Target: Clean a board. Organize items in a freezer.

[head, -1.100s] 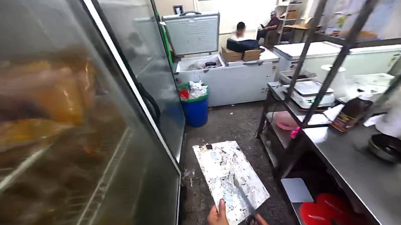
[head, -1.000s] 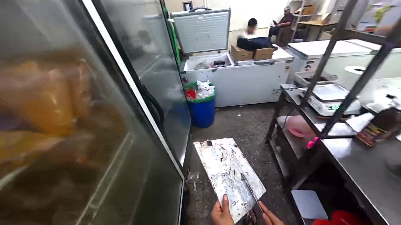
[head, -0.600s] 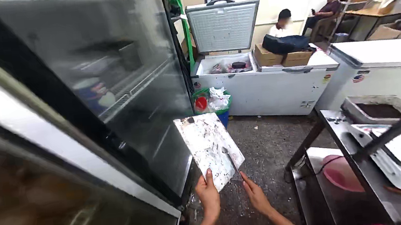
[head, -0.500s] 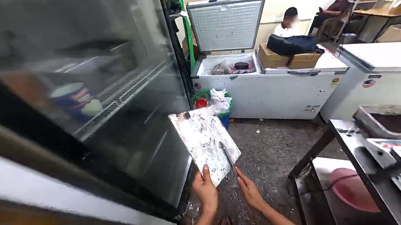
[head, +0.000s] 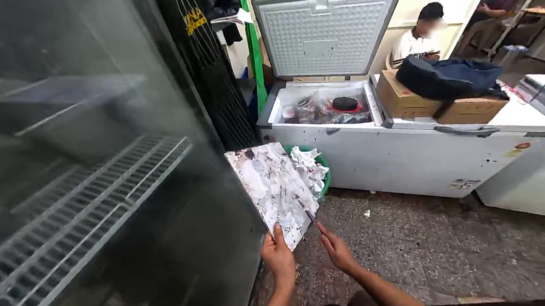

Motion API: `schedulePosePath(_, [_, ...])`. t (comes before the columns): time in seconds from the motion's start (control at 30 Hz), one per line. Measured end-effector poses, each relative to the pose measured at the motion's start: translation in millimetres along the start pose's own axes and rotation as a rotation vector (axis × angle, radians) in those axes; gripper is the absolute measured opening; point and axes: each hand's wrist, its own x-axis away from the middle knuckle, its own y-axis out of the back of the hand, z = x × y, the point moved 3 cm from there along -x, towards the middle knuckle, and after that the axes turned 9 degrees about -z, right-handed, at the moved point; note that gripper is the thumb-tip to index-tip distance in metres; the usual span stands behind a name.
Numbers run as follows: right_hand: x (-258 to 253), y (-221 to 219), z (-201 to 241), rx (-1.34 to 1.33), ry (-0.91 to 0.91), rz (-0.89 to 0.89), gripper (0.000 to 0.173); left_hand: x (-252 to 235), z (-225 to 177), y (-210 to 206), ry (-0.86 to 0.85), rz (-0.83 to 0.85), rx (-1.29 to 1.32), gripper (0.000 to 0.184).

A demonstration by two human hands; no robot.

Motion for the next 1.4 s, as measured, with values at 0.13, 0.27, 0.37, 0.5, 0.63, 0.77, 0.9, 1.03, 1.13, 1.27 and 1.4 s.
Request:
schedulePosePath(0.13, [-99.0, -1.9, -22.0, -0.109, 0.074, 0.100, 0.050, -42.0, 13.6, -67.4, 0.000, -0.112, -0.004, 0.024])
schedulePosePath(0.27, [-167.1, -3.6, -33.9, -0.138, 0.204, 0.205, 0.049, -79.1, 32.8, -135.2, -0.026, -0.223, -0.044, 0.025])
schedulePosePath(0.37, [-234.0, 8.6, -94.4, -0.129, 0.061, 0.288, 0.050, -91.9, 45.2, -183.9, -0.028, -0.293, -0.120, 0.024])
schedulePosePath(0.5, [-273.3, 39.1, -81.2, -0.224, 0.137, 0.537, 0.050, -116.1, 47.7, -232.1, 0.048, -0.480, -0.143, 0.027])
schedulePosePath(0.63, [-311.6, 50.5, -124.6, -0.120, 0.027, 0.525, 0.048, -121.6, 39.5, -261.3, 0.097, -0.552, -0.216, 0.026])
schedulePosePath(0.77, [-307.1, 65.8, -107.8, -0.280, 0.178, 0.643, 0.049, -122.1, 41.4, -278.7, 0.155, -0.651, -0.248, 0.029])
schedulePosePath(0.9, [-319.5, 62.3, -142.2, -0.165, 0.058, 0.666, 0.048, -113.9, 43.2, -286.5, 0.177, -0.646, -0.284, 0.028])
schedulePosePath(1.03, [-326.8, 65.2, -134.1, -0.178, 0.100, 0.718, 0.048, -113.1, 52.7, -291.7, 0.193, -0.696, -0.306, 0.028])
schedulePosePath(1.13, [-329.4, 79.2, -114.0, -0.204, 0.227, 0.768, 0.047, -114.9, 51.9, -294.1, 0.230, -0.705, -0.272, 0.028])
schedulePosePath(1.27, [-346.4, 67.5, -154.2, -0.053, -0.001, 0.758, 0.050, -104.0, 55.7, -293.8, 0.221, -0.672, -0.283, 0.027])
schedulePosePath(1.4, [-318.3, 85.4, -114.2, -0.242, 0.264, 0.828, 0.047, -102.6, 56.4, -290.0, 0.236, -0.715, -0.290, 0.029])
